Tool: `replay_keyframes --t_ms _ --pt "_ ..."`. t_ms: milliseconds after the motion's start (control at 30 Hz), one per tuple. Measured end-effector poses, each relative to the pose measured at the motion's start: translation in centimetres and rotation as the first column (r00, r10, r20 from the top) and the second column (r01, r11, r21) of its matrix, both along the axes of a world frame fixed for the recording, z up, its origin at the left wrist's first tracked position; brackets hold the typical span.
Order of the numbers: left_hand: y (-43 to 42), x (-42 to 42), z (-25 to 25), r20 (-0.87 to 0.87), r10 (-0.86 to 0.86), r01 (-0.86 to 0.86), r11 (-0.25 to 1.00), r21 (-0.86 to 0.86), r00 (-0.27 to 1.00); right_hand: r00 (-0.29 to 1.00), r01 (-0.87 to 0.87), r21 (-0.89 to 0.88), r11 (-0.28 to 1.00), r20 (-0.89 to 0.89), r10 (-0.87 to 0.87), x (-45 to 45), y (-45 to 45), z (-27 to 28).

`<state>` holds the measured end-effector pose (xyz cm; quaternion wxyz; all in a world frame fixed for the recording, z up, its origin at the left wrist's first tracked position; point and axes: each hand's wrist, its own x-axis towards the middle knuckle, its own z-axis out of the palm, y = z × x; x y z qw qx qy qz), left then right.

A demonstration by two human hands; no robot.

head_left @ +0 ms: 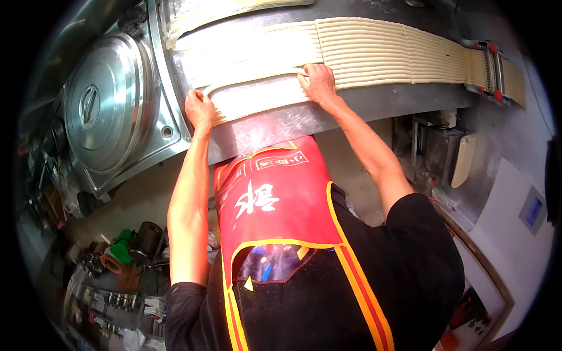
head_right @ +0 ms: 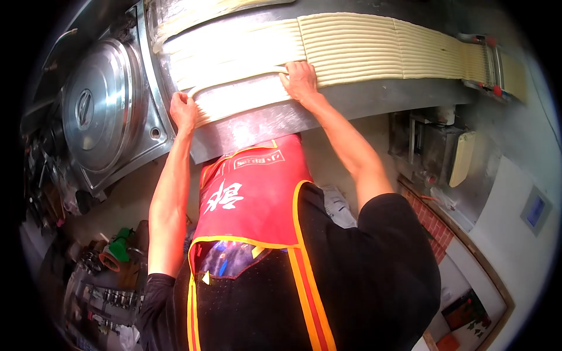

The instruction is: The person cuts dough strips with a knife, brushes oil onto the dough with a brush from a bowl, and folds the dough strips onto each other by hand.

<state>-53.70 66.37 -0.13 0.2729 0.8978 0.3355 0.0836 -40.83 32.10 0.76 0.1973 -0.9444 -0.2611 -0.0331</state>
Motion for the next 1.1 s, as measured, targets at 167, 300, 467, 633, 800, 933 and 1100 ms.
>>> replay_keyframes --t_ms 167,300,467,633,800,933,1100 --pt "1.5 0.0 0.5 -0.028 -0.198 0.196 0.979 -0.051 0.980 0.993 0.083 0.147 0.986 -0.094 -0.070 -0.6 2.5 -0.6" --pt "2.3 -0.2 1.7 -0.043 -0.318 0.320 0.946 0.058 0.947 0.980 0.058 0.267 0.962 -0.201 -0.003 -0.5 2.8 -0.9" --pt "1.2 0.0 1.1 -0.047 -0.369 0.372 0.916 0.147 0.928 0.988 0.075 0.007 0.997 -0.135 -0.073 -1.3 5.0 0.0" --pt "-2.1 1.4 0.7 -0.002 -0.284 0.284 0.959 -0.003 0.959 0.951 0.097 0.157 0.983 -0.305 -0.046 -3.7 11.7 -1.4" --pt "-1.1 1.3 -0.1 -0.008 -0.188 0.187 0.980 -0.069 0.982 0.932 0.175 0.130 0.976 -0.342 -0.121 -4.0 12.3 0.0" --pt "-2.7 1.8 0.3 -0.051 -0.212 0.215 0.975 0.055 0.976 0.952 0.218 0.003 0.976 -0.221 -0.212 -5.0 13.9 0.3" --pt "-4.4 2.0 1.2 0.016 -0.276 0.277 0.960 -0.051 0.961 0.973 0.065 0.140 0.988 -0.228 -0.031 -5.9 13.8 -0.8"
